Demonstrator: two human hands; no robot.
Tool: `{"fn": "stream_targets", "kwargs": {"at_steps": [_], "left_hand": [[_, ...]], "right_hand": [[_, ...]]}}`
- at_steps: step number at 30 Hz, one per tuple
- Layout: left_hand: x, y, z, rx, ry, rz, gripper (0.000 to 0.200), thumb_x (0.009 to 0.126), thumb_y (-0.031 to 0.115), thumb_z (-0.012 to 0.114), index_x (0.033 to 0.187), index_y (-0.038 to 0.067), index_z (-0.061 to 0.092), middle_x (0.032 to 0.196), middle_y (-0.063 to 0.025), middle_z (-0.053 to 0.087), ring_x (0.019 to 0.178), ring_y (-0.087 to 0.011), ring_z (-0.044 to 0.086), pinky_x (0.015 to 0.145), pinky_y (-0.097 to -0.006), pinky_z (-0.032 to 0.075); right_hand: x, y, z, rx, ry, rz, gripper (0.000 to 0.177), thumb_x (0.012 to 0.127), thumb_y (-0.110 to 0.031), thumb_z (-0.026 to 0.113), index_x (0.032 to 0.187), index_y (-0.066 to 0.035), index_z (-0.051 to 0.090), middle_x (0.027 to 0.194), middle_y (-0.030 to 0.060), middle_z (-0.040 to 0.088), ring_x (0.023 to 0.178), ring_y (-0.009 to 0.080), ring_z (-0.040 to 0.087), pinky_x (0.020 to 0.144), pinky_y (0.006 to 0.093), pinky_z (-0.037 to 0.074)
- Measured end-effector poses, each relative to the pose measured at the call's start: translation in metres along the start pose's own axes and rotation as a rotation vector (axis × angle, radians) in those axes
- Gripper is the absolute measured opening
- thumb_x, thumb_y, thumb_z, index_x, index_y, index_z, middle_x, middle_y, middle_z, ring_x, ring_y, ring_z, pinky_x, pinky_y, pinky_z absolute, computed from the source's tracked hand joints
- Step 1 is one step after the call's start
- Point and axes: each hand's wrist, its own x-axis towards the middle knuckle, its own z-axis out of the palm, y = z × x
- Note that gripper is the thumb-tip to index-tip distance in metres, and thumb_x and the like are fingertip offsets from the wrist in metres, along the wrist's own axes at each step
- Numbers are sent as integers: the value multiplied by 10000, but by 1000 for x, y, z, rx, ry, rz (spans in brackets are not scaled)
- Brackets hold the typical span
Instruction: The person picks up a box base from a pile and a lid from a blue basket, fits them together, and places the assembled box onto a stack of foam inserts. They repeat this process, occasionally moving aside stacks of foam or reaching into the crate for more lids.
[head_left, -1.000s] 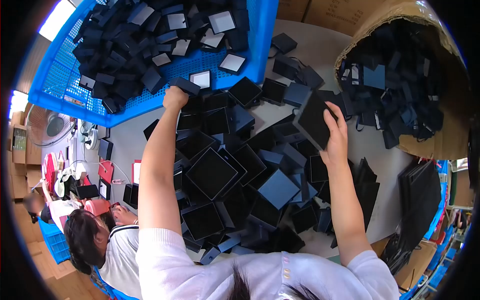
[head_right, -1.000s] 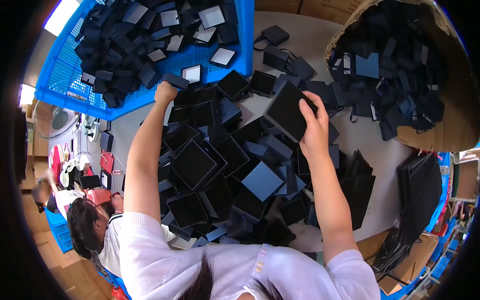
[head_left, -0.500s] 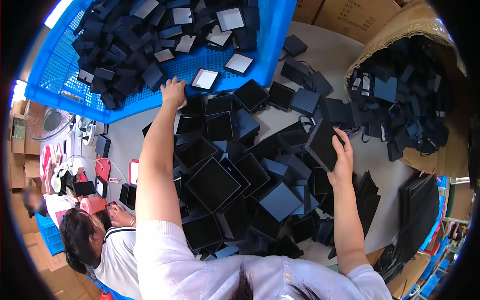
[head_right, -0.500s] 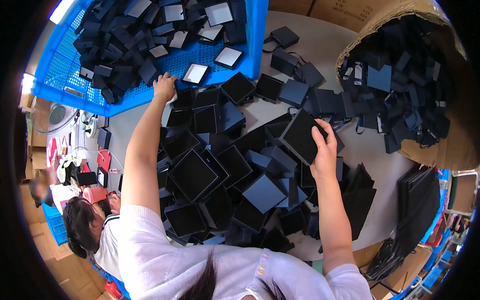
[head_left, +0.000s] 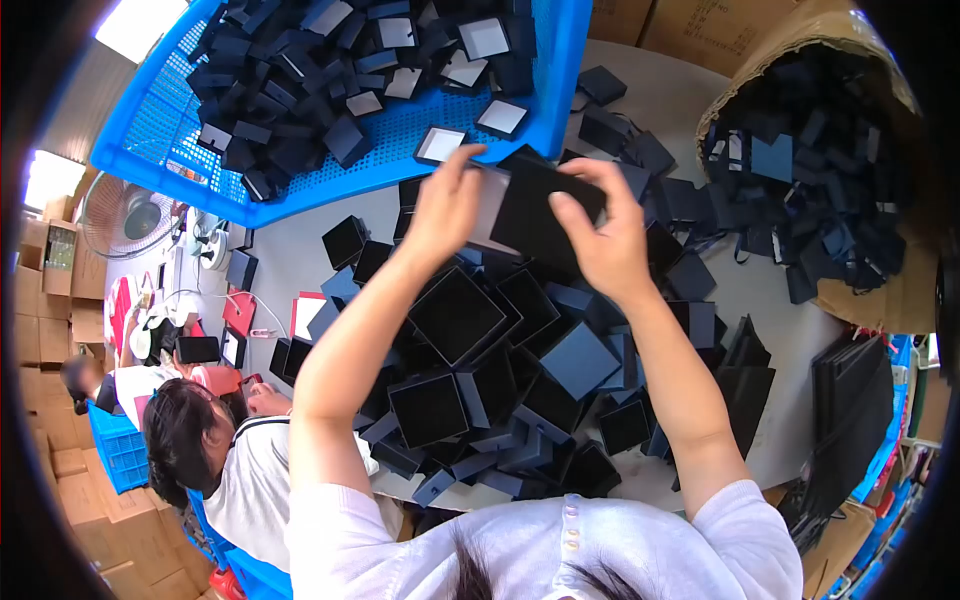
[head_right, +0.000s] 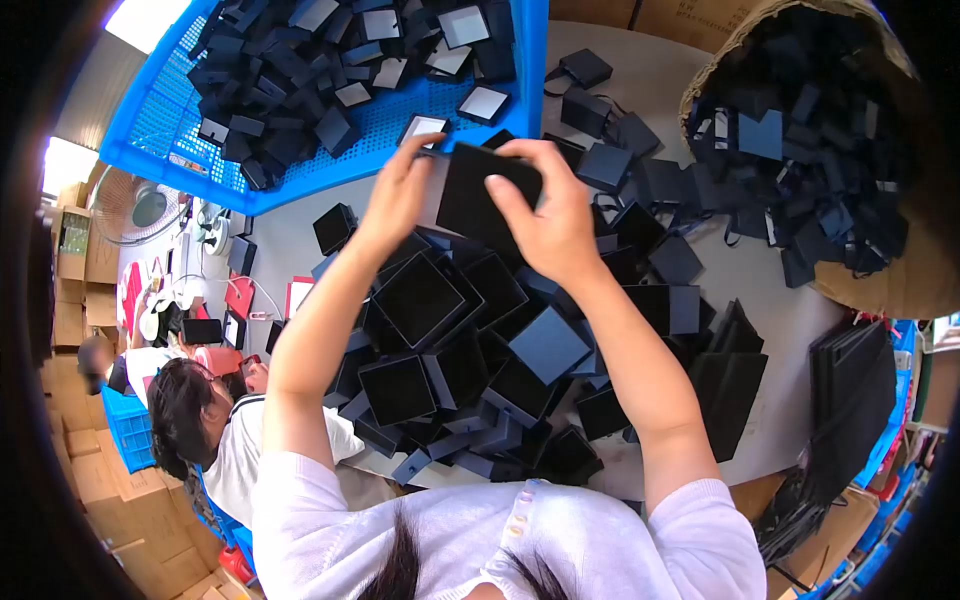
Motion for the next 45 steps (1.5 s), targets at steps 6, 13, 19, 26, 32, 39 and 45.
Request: {"fn": "stream_targets", "kwargs": {"at_steps": [6, 13, 19, 26, 32, 39, 45], "left_hand": [[-25, 64, 17, -825, -6, -348, 391, 1020, 281, 345, 1311, 55, 475, 1143, -130, 572, 1062, -195, 538, 949, -297, 392], [-38, 76, 22, -580, -171, -218, 355, 1017, 257, 406, 1303, 56, 469, 1213, -144, 542, 1118, -205, 512, 983, -314, 373], [-48, 74, 14, -422, 5, -149, 528, 866, 188, 687, 1313, 81, 427, 1167, -122, 565, 1046, -184, 568, 893, -300, 462], [-29, 14, -125, -112, -519, -315, 562, 793, 242, 745, 1302, 124, 538, 1163, -137, 605, 1004, -229, 604, 897, -362, 489], [56, -121, -104, 279, -129, -629, 569, 851, 360, 666, 1304, 41, 536, 1177, -175, 625, 1024, -251, 608, 903, -331, 472], [118, -275, -20, 532, 23, -630, 733, 767, 409, 720, 1323, -9, 491, 1251, -224, 584, 1182, -366, 550, 991, -382, 439], [117, -291, -1, 658, -90, -600, 496, 704, 356, 741, 1079, 39, 674, 1102, -214, 656, 1054, -362, 621, 930, -397, 484]], "right_hand": [[2, 1, -6, -163, -94, -130, 336, 898, -170, 582, 1213, -65, 530, 1370, 161, 417, 1323, 355, 330, 1070, 439, 301], [11, 3, -9, 240, -92, 209, 399, 1012, -296, 422, 1338, -67, 451, 1406, 163, 416, 1311, 307, 385, 1071, 382, 308], [13, 9, 15, 122, -88, 76, 439, 1032, -316, 360, 1398, -74, 343, 1399, 156, 432, 1268, 275, 437, 1059, 355, 327], [46, 135, -27, -332, -807, 175, 460, 784, -130, 662, 1225, -63, 549, 1075, 138, 656, 1057, 281, 610, 946, 364, 459], [28, 194, 21, -829, -1440, 236, 592, 660, -242, 800, 1198, -89, 606, 1151, 165, 640, 1088, 335, 595, 905, 440, 479], [36, 147, -40, -897, -1460, 136, 386, 741, -254, 743, 1077, -82, 662, 1083, 156, 652, 1043, 338, 602, 844, 426, 498], [52, 86, -115, -531, -867, -7, 325, 782, -155, 662, 1066, -15, 592, 1028, 137, 629, 927, 338, 610, 806, 406, 483]]}}
